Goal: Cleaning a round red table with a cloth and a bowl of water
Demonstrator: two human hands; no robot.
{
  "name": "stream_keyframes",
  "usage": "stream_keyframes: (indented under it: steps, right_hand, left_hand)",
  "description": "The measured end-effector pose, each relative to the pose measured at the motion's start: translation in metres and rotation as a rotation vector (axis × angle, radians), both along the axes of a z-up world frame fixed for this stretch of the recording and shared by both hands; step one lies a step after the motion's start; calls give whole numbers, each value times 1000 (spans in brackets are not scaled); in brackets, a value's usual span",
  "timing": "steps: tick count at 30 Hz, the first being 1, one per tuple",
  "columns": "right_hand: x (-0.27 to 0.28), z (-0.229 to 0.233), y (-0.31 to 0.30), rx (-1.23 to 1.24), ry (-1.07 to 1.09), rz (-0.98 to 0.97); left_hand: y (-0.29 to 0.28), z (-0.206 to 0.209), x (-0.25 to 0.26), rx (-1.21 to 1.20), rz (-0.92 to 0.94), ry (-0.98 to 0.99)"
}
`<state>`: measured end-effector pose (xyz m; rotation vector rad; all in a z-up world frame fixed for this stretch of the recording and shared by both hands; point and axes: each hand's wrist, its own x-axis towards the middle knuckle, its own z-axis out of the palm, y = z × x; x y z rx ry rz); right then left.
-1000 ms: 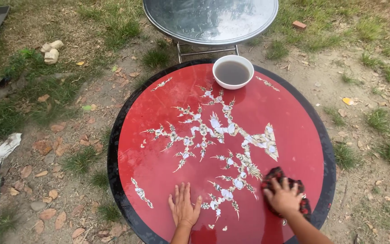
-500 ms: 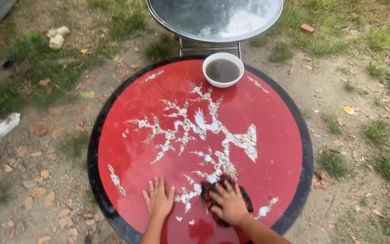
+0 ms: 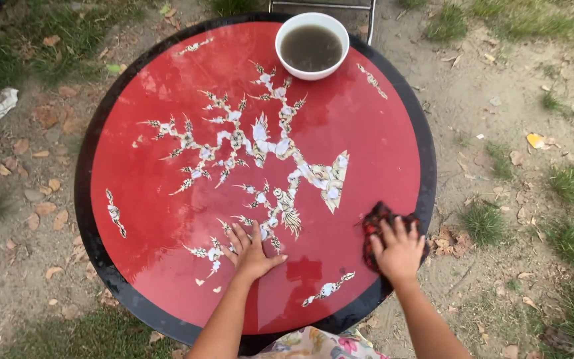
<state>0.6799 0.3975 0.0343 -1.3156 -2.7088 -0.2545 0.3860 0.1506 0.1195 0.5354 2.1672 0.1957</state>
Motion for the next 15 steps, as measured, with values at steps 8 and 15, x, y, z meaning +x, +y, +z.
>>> stream_keyframes:
  steps: [8, 15]
  right_hand:
    - [-29, -47, 124, -208, 91, -346]
    - [-176, -4, 48, -47, 46, 81]
  left_hand:
    - [10, -10, 2, -61, -16, 40]
    - [16, -13, -1, -119, -28, 2]
